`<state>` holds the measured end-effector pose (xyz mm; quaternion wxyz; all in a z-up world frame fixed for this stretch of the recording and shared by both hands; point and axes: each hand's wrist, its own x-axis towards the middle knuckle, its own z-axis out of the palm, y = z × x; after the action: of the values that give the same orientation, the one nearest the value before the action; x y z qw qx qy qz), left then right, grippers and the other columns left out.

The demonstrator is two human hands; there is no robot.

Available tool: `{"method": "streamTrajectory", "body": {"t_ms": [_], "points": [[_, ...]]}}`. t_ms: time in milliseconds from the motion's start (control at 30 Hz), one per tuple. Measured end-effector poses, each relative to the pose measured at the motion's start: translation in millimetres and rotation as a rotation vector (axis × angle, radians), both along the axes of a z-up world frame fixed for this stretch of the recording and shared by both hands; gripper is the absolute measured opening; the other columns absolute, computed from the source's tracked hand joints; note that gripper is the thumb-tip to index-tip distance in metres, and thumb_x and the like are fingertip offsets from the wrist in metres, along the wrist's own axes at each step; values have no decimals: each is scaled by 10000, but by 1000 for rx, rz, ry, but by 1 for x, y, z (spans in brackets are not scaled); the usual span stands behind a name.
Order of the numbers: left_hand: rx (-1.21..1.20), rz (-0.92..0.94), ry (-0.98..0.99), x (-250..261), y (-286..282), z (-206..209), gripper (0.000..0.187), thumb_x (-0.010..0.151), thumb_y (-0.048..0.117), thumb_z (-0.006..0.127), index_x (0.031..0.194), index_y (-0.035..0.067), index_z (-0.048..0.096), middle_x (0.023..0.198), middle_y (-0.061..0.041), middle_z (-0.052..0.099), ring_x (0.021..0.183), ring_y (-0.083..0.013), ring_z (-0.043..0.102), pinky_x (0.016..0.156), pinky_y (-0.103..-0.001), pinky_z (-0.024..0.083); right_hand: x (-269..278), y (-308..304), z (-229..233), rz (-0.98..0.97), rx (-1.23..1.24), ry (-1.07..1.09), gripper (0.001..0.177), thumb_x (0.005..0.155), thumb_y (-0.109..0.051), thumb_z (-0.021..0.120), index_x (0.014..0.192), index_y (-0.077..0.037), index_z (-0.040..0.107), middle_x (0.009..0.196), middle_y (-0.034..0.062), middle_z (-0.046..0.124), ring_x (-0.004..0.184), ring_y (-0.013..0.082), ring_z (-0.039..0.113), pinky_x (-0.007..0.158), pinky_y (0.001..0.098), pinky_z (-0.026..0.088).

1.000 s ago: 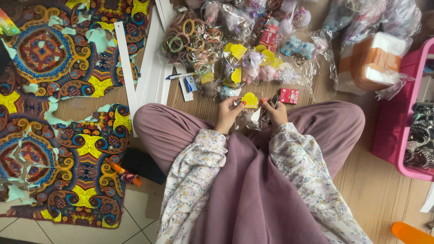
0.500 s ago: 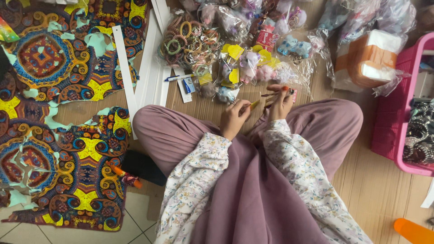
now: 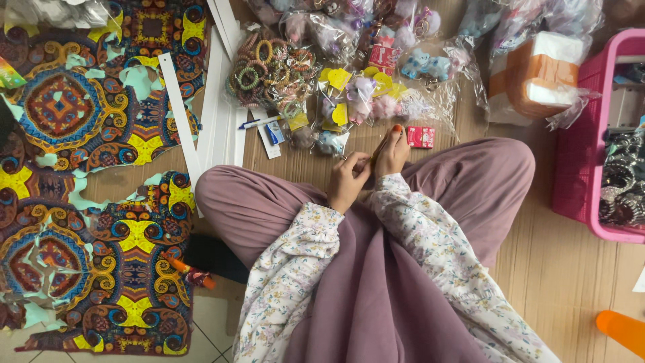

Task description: The person places small plush charms and decorative keychains into individual plastic bags and seals them.

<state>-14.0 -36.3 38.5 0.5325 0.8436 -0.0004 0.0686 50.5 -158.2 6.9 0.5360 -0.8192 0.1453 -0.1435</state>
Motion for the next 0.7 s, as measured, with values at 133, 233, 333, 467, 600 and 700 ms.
{"method": "streamTrajectory", "body": {"t_ms": [133,233,333,467,600,700], "points": [[-9,-34,9,0,0,4,168,869,133,718,1030,175,693,866,-64,723,820,-295,724,734,-383,594,1,-2,-12,-20,66,6,505,1131,-474,340,777,-125,429,631,146,478,681,313,507,773,418,470],[0,-70,39,1,0,10,174,858,138,722,1028,150,686,883,-90,729,838,-322,723,742,-411,590,0,-5,-19,-24,84,19,493,1130,-459,384,762,-138,453,634,88,483,687,240,502,749,363,466],[56,-67,83,4,4,9,141,884,161,707,1021,179,681,883,-56,725,841,-291,729,736,-395,597,-4,-17,-18,26,14,221,581,1093,-621,290,880,-137,532,751,276,626,922,526,624,874,539,470],[-62,107,157,8,14,4,153,901,152,701,1052,163,681,923,-106,735,883,-337,723,754,-405,602,3,-58,-93,-158,91,390,582,1055,-652,296,1258,-157,522,1181,325,634,1186,522,578,1072,531,411],[-441,385,144,14,22,10,230,917,147,721,1131,86,668,1002,-183,705,934,-297,694,815,-366,593,7,-65,-123,-211,108,445,504,1047,-631,312,1257,-229,533,1240,299,652,1233,485,585,1111,513,408],[-757,584,94,23,32,6,423,892,144,799,1262,98,599,1196,-162,635,1133,-270,625,992,-391,551,7,-51,-92,-146,123,479,482,1019,-650,352,1184,-224,506,1230,325,641,1249,495,569,1115,504,410]]}}
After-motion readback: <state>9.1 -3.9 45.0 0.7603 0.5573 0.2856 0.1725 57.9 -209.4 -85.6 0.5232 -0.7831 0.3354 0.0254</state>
